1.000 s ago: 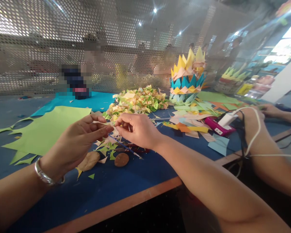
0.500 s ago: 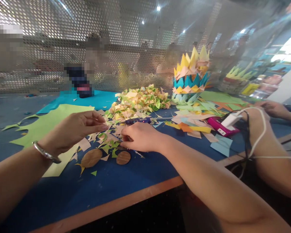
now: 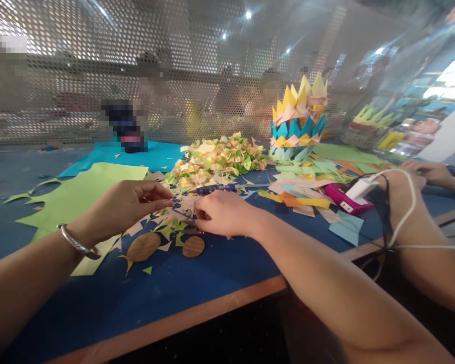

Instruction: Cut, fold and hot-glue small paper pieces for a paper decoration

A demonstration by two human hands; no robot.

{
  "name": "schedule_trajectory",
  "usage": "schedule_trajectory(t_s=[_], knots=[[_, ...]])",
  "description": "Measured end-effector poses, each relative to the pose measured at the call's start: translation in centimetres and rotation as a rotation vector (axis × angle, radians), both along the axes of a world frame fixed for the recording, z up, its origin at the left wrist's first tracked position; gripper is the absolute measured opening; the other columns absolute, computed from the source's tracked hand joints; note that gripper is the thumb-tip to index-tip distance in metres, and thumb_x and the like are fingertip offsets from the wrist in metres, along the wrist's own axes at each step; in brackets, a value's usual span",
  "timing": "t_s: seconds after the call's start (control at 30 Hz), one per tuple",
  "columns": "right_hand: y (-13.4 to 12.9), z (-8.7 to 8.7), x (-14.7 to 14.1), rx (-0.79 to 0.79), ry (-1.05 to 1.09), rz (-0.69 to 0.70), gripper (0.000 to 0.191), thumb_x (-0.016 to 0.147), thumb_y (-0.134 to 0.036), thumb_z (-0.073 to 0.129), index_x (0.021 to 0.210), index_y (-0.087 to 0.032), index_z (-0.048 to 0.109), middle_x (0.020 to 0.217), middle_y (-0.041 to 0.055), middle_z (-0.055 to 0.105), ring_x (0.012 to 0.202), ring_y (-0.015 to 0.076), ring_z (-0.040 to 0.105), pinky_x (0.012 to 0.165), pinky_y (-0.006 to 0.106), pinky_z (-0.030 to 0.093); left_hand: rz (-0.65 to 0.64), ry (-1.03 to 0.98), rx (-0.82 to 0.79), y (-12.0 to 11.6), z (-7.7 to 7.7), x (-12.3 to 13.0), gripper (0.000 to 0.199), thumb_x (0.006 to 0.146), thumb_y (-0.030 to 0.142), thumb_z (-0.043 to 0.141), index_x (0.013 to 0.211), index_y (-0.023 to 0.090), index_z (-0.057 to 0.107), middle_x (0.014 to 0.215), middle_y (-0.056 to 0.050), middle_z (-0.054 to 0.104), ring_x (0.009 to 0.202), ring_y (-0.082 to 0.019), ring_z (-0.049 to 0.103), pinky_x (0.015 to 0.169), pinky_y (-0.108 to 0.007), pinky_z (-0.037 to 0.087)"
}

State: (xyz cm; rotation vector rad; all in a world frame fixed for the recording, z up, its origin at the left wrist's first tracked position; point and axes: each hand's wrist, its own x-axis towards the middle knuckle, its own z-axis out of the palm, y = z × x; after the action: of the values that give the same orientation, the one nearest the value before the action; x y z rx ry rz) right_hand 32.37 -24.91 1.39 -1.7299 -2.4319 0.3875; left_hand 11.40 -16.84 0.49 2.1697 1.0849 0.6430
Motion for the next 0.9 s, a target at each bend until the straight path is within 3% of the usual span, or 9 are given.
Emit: schedule_trajectory(t_s=[0.27,0.43,0.6,0.77,0.9], knots=[[-0.1,0.2,0.2,0.017,0.063,0.012,0.012,0.086,-0.022,0.061,0.075,-0.016,0.062,0.066,0.0025,0.063,0.057,0.0108,0.05,0.057,0.029,0.031,0.073,-0.038,0.156,0.1,-0.2,-0.1,0.024,0.078,0.04,0.064,0.089,0.019,0.069,0.089,-0.007,0.076,0.08,-0.022,0.068,0.076,-0.036,0.052],[0.0,0.2,0.8,0.094,0.188,-0.018,0.009,0.084,-0.021,0.06,0.077,-0.016,0.062,0.066,0.0003,0.063,0.057,0.0096,0.05,0.059,0.028,0.034,0.003,0.048,0.079,0.2,-0.4,-0.2,0.038,0.074,0.039,0.065,0.106,0.019,0.063,0.098,-0.008,0.074,0.085,-0.024,0.068,0.074,-0.037,0.053],[0.0,0.6,1.1,0.09,0.117,-0.064,0.007,0.083,-0.02,0.061,0.076,-0.017,0.061,0.063,-0.0002,0.061,0.055,0.0097,0.049,0.059,0.029,0.033,-0.035,0.116,0.054,0.1,-0.4,-0.2,0.05,0.072,0.043,0.068,0.114,0.018,0.059,0.095,-0.009,0.071,0.082,-0.024,0.067,0.07,-0.036,0.052],[0.1,0.8,1.0,0.056,0.027,-0.072,0.007,0.084,-0.02,0.06,0.078,-0.017,0.062,0.065,0.0012,0.062,0.056,0.0106,0.049,0.057,0.029,0.03,-0.043,0.169,0.116,-0.6,-0.3,0.1,0.043,0.074,0.034,0.066,0.114,0.019,0.06,0.093,-0.009,0.073,0.081,-0.025,0.067,0.071,-0.037,0.051],[0.2,0.7,1.1,0.066,0.024,-0.091,0.01,0.085,-0.023,0.06,0.079,-0.016,0.063,0.069,0.0035,0.065,0.059,0.0122,0.052,0.057,0.029,0.03,-0.041,0.132,0.273,-1.9,-0.1,0.9,0.031,0.08,0.023,0.059,0.111,0.021,0.063,0.099,-0.007,0.075,0.094,-0.026,0.067,0.082,-0.04,0.05]])
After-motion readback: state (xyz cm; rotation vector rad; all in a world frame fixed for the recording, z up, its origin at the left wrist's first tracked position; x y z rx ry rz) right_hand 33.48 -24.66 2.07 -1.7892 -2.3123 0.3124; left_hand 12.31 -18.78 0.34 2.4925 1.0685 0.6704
